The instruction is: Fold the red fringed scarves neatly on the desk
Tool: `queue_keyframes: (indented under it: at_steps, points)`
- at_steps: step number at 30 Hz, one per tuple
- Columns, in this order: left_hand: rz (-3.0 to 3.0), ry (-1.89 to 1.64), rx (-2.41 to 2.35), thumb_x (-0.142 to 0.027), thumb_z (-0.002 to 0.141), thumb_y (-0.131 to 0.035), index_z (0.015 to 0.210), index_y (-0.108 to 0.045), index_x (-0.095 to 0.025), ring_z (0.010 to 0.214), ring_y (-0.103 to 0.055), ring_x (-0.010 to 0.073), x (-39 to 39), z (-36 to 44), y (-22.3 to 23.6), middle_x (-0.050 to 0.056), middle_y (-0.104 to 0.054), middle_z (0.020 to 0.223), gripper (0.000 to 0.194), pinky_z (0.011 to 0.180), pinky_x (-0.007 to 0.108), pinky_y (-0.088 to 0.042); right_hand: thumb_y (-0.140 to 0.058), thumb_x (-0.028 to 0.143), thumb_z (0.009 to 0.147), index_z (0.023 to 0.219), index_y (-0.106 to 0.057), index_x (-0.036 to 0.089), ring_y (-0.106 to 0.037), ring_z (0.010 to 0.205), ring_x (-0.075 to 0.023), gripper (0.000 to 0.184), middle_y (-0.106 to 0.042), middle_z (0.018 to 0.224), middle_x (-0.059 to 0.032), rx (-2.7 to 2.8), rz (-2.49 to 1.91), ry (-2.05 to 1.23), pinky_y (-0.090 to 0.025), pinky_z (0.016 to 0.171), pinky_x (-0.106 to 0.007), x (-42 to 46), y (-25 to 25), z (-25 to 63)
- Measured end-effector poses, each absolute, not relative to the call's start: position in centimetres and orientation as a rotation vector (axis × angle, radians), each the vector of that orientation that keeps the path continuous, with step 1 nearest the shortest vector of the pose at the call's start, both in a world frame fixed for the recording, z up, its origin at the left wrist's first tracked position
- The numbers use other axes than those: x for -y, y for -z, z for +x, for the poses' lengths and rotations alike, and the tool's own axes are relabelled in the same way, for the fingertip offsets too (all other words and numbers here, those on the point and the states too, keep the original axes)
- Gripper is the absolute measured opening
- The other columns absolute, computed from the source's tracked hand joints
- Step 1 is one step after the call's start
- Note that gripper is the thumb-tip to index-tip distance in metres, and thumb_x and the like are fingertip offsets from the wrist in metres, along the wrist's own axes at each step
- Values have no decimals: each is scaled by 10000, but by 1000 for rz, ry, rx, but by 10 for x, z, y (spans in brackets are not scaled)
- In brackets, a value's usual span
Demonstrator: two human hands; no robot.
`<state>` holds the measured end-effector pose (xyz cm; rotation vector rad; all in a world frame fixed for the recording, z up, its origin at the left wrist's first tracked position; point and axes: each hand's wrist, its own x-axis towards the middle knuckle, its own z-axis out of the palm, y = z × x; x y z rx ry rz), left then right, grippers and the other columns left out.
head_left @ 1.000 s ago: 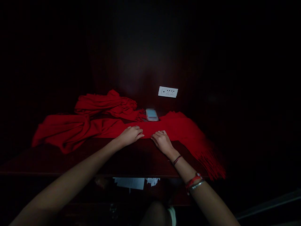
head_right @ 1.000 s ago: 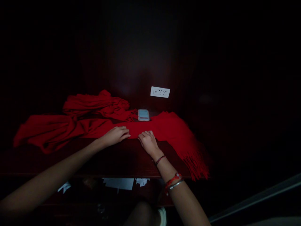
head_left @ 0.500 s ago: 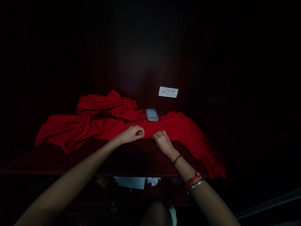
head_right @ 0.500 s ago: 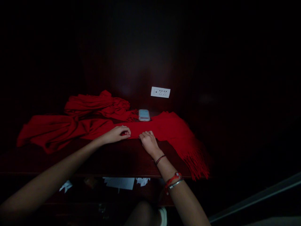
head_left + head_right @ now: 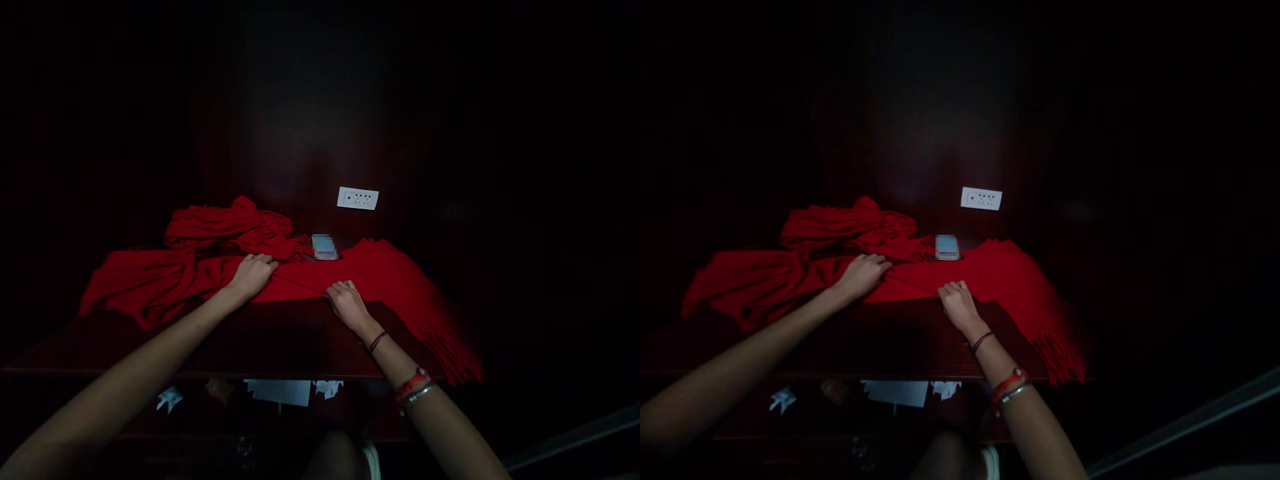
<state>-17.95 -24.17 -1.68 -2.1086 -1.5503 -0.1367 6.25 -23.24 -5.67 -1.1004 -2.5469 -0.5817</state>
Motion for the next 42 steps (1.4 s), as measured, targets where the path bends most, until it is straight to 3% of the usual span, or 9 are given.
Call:
queue_keyframes:
  at_steps: [6,10,16,19,21,25,29,32,42]
  points:
    - [-1914,190,1768,-131,758,-313,1003,-520,-175,909,-488,212,249,-269,-15,88,-515,1041,325,729,270,-379,-370,166,828,785,-558,156,-469,760,-165,193,-580,778,-62,2543,-1113,557,-263,711,-288,233,57,62]
    - [-2157,68,1696,-130,732,-320,1031,-521,-213,936,-484,191,274,-287,-5,60,-502,1104,370,776,261,-367,-364,180,835,779,-560,159,-469,749,-162,205,-577,759,-57,2549,-1103,568,-260,706,-288,233,58,64]
    - [-2223,-288,1825,-87,705,-387,1067,-536,-214,1053,-431,270,307,-275,22,124,-478,1164,411,854,406,-315,-349,236,855,770,-559,168,-463,740,-144,237,-576,756,-41,2603,-1024,547,-258,706,-281,234,57,66]
    - [-2160,-286,2006,-200,658,-538,1150,-460,-205,1128,-336,333,306,-241,13,145,-401,1235,498,871,457,-301,-339,246,860,799,-557,171,-458,743,-140,239,-575,759,-40,2597,-972,538,-256,714,-276,235,56,66]
    - [-2225,-159,1850,-296,701,-520,1189,-405,-188,1165,-281,322,299,-205,8,146,-346,1270,513,906,447,-274,-337,244,861,823,-553,169,-454,736,-141,233,-573,749,-40,2556,-961,544,-255,712,-272,236,55,67]
    - [-2462,93,1504,-349,748,-470,1146,-406,-165,1034,-447,251,277,-136,17,142,-413,1186,443,816,342,-393,-340,250,859,781,-545,162,-447,718,-145,236,-560,709,-38,2477,-960,574,-253,688,-265,237,54,70]
    - [-2464,190,1407,-199,787,-396,1031,-460,-173,938,-515,206,258,-113,38,108,-485,1088,254,718,293,-443,-345,244,858,773,-539,169,-445,709,-139,224,-555,704,-30,2423,-981,578,-247,672,-258,234,54,72]
    - [-2463,207,1330,-147,812,-336,1031,-457,-178,892,-543,195,252,-119,47,103,-519,1043,252,679,287,-452,-347,243,857,774,-538,171,-443,704,-139,220,-553,705,-30,2401,-1011,586,-247,672,-259,231,55,72]
    - [-2466,29,1226,-78,797,-382,935,-481,-140,781,-580,194,260,-120,44,90,-602,843,181,601,268,-432,-368,260,848,782,-555,175,-429,747,-148,216,-540,747,-36,2492,-1034,590,-245,679,-271,236,54,71]
